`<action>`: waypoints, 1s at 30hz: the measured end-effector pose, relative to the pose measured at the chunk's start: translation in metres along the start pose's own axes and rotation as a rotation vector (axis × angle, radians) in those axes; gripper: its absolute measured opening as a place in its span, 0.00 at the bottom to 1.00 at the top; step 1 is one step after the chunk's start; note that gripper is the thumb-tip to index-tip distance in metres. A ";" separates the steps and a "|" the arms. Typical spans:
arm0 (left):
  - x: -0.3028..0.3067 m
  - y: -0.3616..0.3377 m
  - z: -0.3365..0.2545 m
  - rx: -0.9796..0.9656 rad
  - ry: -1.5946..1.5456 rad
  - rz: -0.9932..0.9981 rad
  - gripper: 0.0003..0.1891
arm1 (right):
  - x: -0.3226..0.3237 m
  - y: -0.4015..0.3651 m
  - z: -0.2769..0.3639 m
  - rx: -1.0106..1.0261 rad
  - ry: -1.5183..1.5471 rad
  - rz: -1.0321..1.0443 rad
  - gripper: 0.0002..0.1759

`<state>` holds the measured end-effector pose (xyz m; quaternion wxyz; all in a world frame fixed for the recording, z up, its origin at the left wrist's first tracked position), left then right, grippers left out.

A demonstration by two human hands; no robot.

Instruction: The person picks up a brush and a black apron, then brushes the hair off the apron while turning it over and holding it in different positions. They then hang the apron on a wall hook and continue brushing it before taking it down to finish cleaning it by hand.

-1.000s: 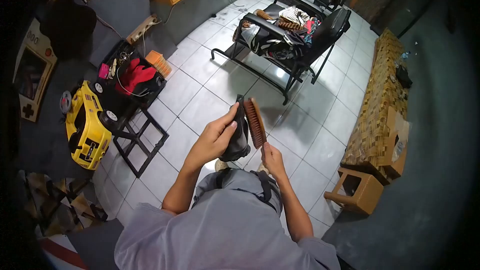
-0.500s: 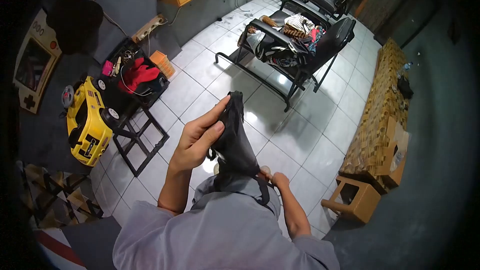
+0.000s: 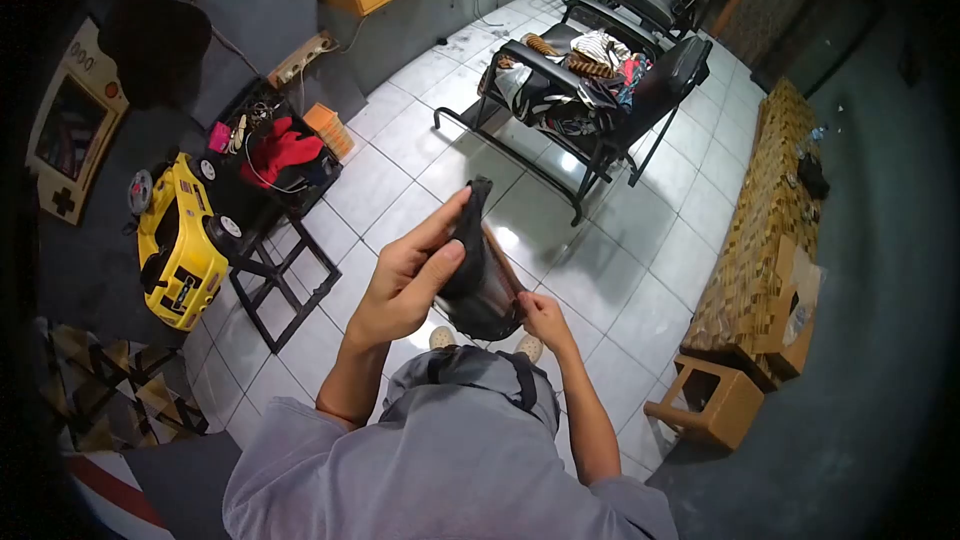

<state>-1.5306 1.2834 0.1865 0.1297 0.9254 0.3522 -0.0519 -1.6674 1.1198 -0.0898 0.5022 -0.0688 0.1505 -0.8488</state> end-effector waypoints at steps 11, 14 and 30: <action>0.010 -0.008 0.010 0.051 0.008 -0.050 0.25 | 0.045 -0.036 -0.102 -0.221 -0.515 -0.274 0.33; 0.009 -0.007 0.024 0.067 0.121 -0.049 0.25 | 0.001 -0.050 0.026 -0.011 0.137 -0.057 0.29; 0.010 -0.012 0.010 0.056 0.065 0.073 0.24 | 0.058 -0.035 -0.113 -0.249 -0.943 -0.298 0.34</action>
Point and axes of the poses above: each hand's wrist, its own y-axis towards the middle knuckle, its own x-axis out of the back of the hand, z = x × y, the point moved 1 cm from there along y, towards the middle knuckle, and after that the axes turned 7 degrees about -z, right-handed, at the moved point
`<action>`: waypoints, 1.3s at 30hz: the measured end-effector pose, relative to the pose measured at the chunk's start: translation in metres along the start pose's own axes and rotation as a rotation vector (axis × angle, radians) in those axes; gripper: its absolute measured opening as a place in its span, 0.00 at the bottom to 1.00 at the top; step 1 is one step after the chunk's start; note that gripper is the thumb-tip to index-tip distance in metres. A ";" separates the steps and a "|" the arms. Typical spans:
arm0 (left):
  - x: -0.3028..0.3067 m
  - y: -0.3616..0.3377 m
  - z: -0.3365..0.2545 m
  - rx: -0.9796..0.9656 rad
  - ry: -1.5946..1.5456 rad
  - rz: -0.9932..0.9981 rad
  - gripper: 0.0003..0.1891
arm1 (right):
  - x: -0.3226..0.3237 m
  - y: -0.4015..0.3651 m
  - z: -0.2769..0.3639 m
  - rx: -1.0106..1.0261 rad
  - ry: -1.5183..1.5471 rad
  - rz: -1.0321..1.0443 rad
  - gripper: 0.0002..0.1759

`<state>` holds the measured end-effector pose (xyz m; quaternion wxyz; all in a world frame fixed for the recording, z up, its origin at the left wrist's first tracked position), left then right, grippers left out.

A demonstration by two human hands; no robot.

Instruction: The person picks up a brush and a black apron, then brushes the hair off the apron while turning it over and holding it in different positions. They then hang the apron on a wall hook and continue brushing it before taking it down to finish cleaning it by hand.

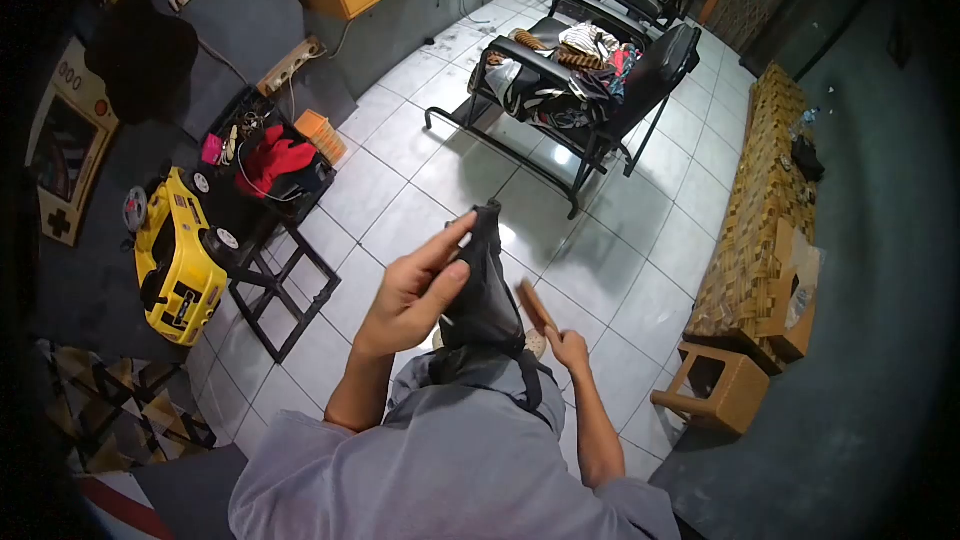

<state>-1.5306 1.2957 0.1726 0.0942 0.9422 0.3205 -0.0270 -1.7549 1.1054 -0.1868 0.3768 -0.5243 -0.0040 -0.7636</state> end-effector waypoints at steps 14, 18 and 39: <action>-0.001 0.009 0.022 -0.157 0.405 0.053 0.13 | 0.134 -0.080 0.189 0.287 1.254 0.312 0.31; 0.013 0.006 0.047 -0.401 0.541 0.126 0.09 | 0.162 -0.083 0.192 0.367 1.141 0.123 0.34; -0.012 0.019 0.004 -0.388 0.446 -0.033 0.09 | -0.026 -0.011 -0.037 -0.042 -0.303 0.337 0.40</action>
Point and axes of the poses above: each hand's wrist, its own y-axis towards the middle knuckle, its own x-axis out of the back of the hand, z = x × y, the point moved 1 cm from there along y, towards the middle knuckle, and after that the axes turned 7 degrees about -z, right-handed, at the moved point
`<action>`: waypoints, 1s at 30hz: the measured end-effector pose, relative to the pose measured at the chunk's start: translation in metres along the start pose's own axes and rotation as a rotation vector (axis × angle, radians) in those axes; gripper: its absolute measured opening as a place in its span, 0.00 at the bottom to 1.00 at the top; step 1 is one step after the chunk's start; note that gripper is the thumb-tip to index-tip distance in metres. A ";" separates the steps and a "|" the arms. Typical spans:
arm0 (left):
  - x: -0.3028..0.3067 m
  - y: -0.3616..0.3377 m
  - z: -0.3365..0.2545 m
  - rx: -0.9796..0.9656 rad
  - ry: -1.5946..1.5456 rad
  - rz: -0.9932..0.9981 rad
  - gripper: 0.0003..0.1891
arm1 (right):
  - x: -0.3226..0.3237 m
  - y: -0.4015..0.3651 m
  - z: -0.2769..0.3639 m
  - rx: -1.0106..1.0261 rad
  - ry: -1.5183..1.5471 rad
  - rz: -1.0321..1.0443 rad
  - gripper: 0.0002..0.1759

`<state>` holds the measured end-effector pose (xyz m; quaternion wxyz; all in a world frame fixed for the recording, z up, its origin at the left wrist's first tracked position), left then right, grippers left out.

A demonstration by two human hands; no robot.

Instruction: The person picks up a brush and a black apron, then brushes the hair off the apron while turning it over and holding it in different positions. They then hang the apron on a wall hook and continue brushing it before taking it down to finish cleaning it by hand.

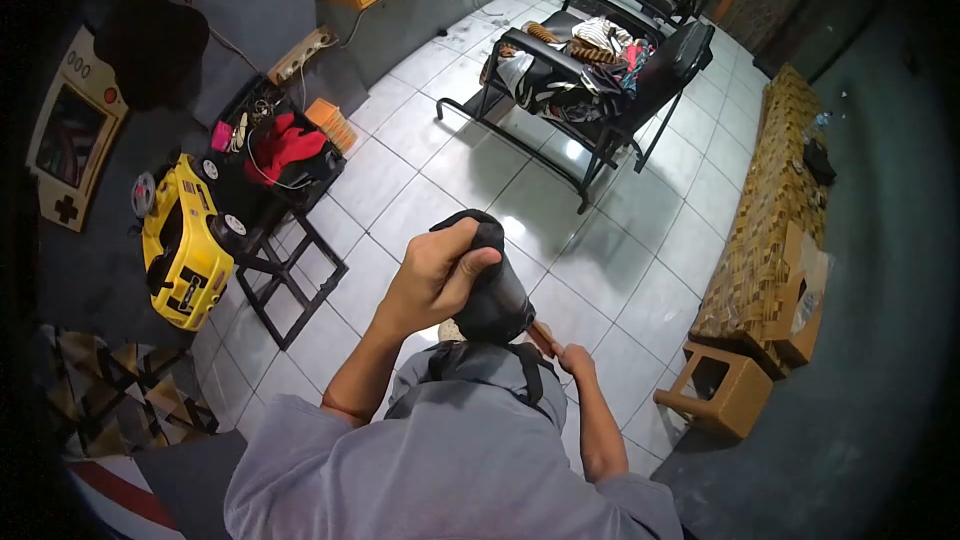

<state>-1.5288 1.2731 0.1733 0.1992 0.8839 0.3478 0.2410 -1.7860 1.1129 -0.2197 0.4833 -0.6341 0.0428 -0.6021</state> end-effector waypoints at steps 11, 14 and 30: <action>0.012 -0.007 -0.001 -0.165 0.050 0.148 0.10 | 0.167 -0.115 0.138 0.684 1.456 0.233 0.28; 0.041 -0.008 -0.011 -0.199 0.039 0.040 0.09 | 0.115 -0.066 0.127 0.485 0.928 -0.143 0.27; 0.062 -0.029 0.025 -0.019 -0.075 0.173 0.09 | 0.135 -0.160 0.191 0.554 1.494 -0.059 0.32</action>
Point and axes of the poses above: each hand's wrist, its own y-axis towards the middle knuckle, its own x-axis out of the back of the hand, z = x × y, the point moved 1 cm from there along y, towards the middle knuckle, and after that the axes turned 7 degrees about -z, right-handed, at the moved point
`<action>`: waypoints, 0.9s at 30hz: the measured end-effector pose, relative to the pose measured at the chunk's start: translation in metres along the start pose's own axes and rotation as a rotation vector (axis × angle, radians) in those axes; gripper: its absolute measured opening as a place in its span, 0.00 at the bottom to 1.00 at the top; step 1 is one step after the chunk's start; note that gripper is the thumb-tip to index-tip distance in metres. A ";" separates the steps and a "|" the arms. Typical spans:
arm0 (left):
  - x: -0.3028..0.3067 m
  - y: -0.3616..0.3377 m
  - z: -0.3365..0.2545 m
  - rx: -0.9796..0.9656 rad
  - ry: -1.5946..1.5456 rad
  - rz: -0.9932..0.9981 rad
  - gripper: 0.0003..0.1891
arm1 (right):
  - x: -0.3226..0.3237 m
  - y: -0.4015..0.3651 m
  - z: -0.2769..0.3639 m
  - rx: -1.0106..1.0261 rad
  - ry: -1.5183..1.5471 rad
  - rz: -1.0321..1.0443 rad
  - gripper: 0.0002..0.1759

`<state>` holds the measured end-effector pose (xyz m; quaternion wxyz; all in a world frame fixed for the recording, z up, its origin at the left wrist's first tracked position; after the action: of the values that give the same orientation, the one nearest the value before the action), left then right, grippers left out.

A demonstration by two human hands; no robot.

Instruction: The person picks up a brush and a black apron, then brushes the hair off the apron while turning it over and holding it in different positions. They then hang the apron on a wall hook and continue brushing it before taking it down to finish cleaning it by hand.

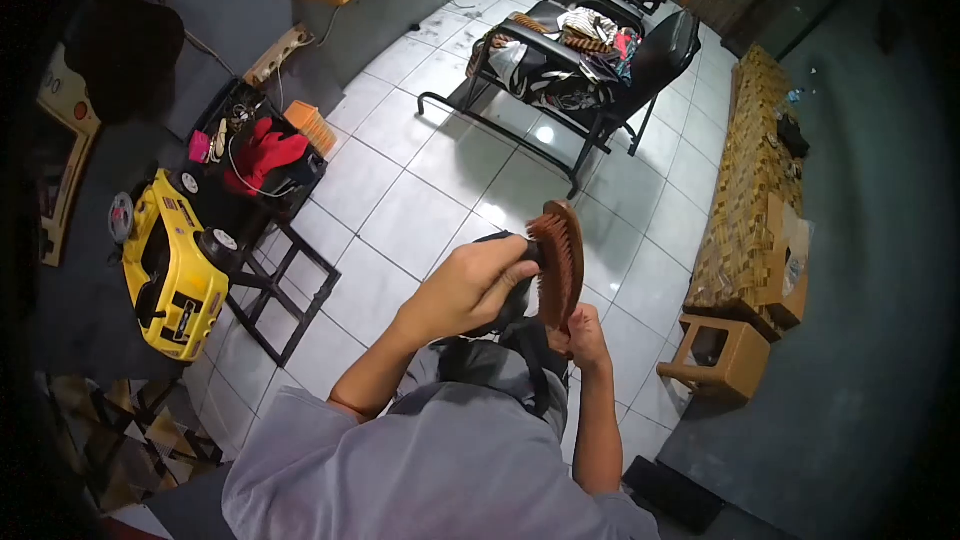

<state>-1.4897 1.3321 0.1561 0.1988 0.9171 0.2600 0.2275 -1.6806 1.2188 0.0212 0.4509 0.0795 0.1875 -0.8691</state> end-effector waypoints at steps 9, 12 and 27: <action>0.038 0.027 0.001 -0.013 -0.043 -0.272 0.06 | 0.106 0.077 -0.166 -0.329 -1.505 -0.041 0.29; 0.043 0.037 0.010 0.161 -0.009 -0.270 0.06 | 0.116 0.105 -0.172 -0.283 -1.532 -0.045 0.29; 0.034 0.121 0.044 0.137 0.240 -0.342 0.06 | 0.065 0.309 -0.006 -0.063 -1.086 0.524 0.29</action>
<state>-1.3944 1.2460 0.1895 0.1393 0.8374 0.4485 0.2796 -1.4673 1.0110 -0.0826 0.6834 -0.3456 -0.0698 -0.6392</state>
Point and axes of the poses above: each hand's wrist, its own y-axis towards the middle knuckle, its own x-axis out of the back of the hand, z = x × y, the point moved 1 cm from there along y, towards the middle knuckle, and after that the axes turned 7 degrees about -z, right-handed, at the moved point
